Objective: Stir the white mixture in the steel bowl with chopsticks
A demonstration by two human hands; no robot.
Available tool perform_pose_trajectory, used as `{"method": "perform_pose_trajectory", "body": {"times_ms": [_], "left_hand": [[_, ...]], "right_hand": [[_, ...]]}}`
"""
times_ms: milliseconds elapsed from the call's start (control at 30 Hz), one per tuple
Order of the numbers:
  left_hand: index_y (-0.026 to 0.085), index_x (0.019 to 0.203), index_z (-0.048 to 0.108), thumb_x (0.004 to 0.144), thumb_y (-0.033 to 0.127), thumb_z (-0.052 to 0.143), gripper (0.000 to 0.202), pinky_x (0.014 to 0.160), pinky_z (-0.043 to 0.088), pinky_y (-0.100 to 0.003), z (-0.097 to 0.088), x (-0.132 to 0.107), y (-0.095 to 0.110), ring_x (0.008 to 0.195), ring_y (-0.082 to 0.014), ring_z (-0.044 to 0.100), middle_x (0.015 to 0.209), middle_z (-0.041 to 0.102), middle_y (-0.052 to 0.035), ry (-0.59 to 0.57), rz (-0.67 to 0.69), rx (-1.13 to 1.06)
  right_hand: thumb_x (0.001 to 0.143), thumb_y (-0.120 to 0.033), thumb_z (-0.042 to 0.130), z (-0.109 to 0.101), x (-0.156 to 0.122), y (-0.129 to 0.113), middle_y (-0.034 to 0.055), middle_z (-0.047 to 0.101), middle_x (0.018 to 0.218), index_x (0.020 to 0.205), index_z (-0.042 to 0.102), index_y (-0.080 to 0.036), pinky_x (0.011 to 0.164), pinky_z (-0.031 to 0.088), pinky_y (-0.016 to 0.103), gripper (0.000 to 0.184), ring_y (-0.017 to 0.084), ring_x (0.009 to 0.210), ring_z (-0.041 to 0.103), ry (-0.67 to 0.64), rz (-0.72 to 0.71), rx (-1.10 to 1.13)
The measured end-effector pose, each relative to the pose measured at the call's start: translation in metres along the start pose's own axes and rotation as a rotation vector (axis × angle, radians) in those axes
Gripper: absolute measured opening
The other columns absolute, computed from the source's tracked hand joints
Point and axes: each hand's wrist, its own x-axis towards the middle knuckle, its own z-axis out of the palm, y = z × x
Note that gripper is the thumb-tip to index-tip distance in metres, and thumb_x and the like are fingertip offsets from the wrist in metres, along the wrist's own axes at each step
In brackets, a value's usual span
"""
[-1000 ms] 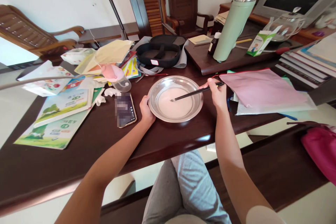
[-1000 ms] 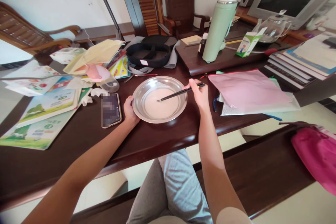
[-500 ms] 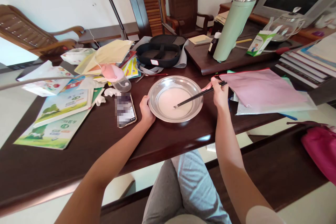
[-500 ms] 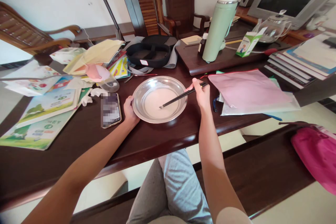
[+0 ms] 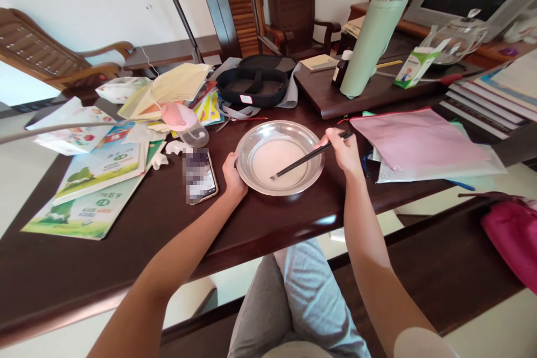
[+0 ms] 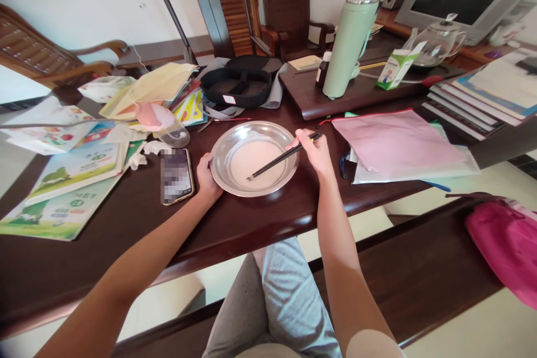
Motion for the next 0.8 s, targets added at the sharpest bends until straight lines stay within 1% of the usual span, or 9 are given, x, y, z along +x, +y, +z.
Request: {"method": "perform_pose_trajectory", "body": {"times_ms": [67,100,200,300,433,500,667,733,800], "left_hand": [[0.023,0.062,0.048,0.086,0.033,0.089,0.049,0.064,0.040,-0.026,0.0002,-0.0002,0.0001,0.061,-0.0122,0.042,0.063,0.046,0.0065,0.002,0.004,0.001],[0.023,0.062,0.048,0.086,0.033,0.090,0.049,0.064,0.039,-0.026,0.0002,-0.0002,0.0002,0.061,-0.0121,0.042,0.063,0.046,0.0065,0.001,0.004,0.000],[0.023,0.062,0.047,0.085,0.033,0.091,0.050,0.064,0.039,-0.026,-0.0003,-0.0002,0.0004,0.061,-0.0123,0.041,0.063,0.046,0.0066,-0.009,0.003,0.006],[0.023,0.063,0.047,0.086,0.034,0.090,0.050,0.064,0.039,-0.027,-0.0007,-0.0002,0.0007,0.061,-0.0124,0.042,0.064,0.046,0.0065,-0.018,0.003,0.012],[0.023,0.062,0.046,0.085,0.033,0.090,0.050,0.064,0.039,-0.027,-0.0003,-0.0005,0.0006,0.062,-0.0124,0.041,0.063,0.046,0.0067,-0.016,0.011,0.006],[0.023,0.062,0.045,0.085,0.032,0.090,0.051,0.064,0.039,-0.026,0.0000,-0.0006,0.0006,0.061,-0.0124,0.040,0.063,0.045,0.0068,-0.012,0.013,0.006],[0.023,0.064,0.048,0.087,0.034,0.090,0.049,0.064,0.040,-0.026,-0.0002,-0.0006,0.0008,0.061,-0.0124,0.042,0.064,0.047,0.0069,-0.012,0.001,0.019],[0.023,0.064,0.049,0.088,0.035,0.089,0.049,0.065,0.041,-0.026,-0.0004,-0.0007,0.0007,0.061,-0.0127,0.043,0.064,0.048,0.0068,-0.013,0.002,0.020],[0.023,0.064,0.048,0.088,0.036,0.090,0.050,0.065,0.040,-0.026,-0.0005,-0.0007,0.0006,0.061,-0.0128,0.043,0.063,0.047,0.0068,-0.018,0.008,0.020]], "right_hand": [[0.086,-0.097,0.081,0.0017,-0.0001,-0.0015,0.0019,0.079,0.064,0.066,0.070,-0.030,0.080,0.072,0.046,0.071,0.030,0.074,0.086,-0.059,0.004,-0.009],[0.086,-0.097,0.081,0.0018,0.0003,-0.0017,0.0018,0.080,0.065,0.067,0.071,-0.030,0.082,0.073,0.047,0.070,0.031,0.076,0.086,-0.057,-0.002,-0.011],[0.089,-0.096,0.079,-0.0009,0.0024,-0.0002,0.0019,0.079,0.065,0.065,0.068,-0.031,0.089,0.073,0.049,0.070,0.031,0.079,0.087,0.044,-0.026,-0.010],[0.092,-0.095,0.076,-0.0028,0.0017,0.0008,0.0020,0.076,0.060,0.062,0.065,-0.031,0.087,0.073,0.049,0.072,0.031,0.075,0.086,0.100,-0.019,0.007],[0.085,-0.099,0.080,0.0012,-0.0013,-0.0037,0.0015,0.078,0.061,0.064,0.070,-0.031,0.081,0.072,0.047,0.072,0.030,0.072,0.084,-0.029,0.022,-0.013],[0.082,-0.101,0.080,0.0025,-0.0008,-0.0056,0.0016,0.080,0.065,0.066,0.071,-0.031,0.083,0.072,0.047,0.073,0.030,0.075,0.085,-0.041,0.018,-0.029],[0.089,-0.098,0.077,-0.0008,0.0015,-0.0038,0.0013,0.075,0.060,0.060,0.062,-0.031,0.086,0.072,0.049,0.074,0.030,0.073,0.085,0.114,-0.031,-0.004],[0.089,-0.096,0.077,-0.0007,0.0001,-0.0034,0.0017,0.074,0.058,0.060,0.061,-0.031,0.083,0.072,0.048,0.073,0.030,0.072,0.084,0.086,-0.014,0.004],[0.087,-0.097,0.079,0.0010,-0.0015,-0.0044,0.0023,0.075,0.060,0.062,0.064,-0.032,0.081,0.071,0.048,0.072,0.031,0.074,0.084,0.006,0.015,-0.009]]}}
